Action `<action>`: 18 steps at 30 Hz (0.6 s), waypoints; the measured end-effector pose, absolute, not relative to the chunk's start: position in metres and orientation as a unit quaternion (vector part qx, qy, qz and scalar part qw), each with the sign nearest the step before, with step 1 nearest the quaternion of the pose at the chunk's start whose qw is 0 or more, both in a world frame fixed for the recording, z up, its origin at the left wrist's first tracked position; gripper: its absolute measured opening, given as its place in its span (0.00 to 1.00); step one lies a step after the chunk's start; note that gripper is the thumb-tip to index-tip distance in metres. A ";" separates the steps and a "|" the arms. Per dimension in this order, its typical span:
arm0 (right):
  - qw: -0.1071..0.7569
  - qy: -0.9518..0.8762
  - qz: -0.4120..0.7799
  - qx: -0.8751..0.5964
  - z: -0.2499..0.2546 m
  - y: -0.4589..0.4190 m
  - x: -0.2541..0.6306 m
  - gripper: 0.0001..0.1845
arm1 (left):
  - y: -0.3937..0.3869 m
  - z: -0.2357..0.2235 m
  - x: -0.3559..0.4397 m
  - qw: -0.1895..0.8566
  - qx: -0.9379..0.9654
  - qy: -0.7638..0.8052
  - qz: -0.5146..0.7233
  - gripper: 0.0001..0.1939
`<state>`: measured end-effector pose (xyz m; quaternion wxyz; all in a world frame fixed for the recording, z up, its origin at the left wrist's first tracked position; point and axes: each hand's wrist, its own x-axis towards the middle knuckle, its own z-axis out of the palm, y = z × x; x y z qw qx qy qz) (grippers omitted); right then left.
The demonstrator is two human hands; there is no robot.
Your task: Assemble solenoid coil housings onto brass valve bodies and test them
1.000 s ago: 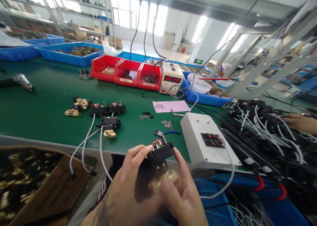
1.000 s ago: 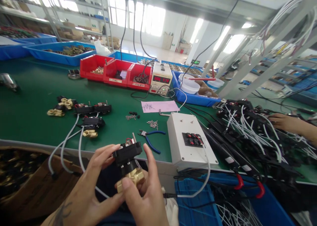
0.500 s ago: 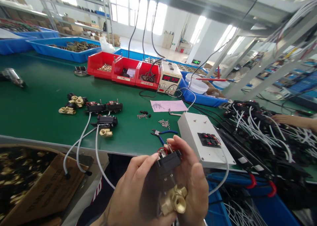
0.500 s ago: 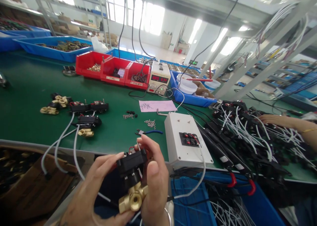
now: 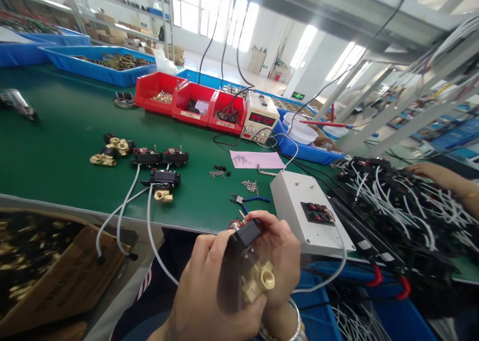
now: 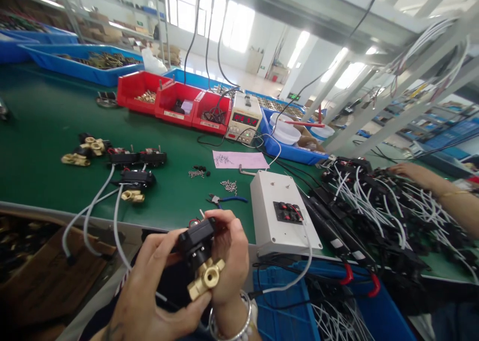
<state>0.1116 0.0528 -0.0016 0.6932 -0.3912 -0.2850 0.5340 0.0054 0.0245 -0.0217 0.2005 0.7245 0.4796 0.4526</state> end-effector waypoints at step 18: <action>0.606 -0.498 0.365 -0.502 0.029 0.119 0.140 0.15 | 0.051 -0.020 -0.014 0.243 0.675 0.521 0.463 0.32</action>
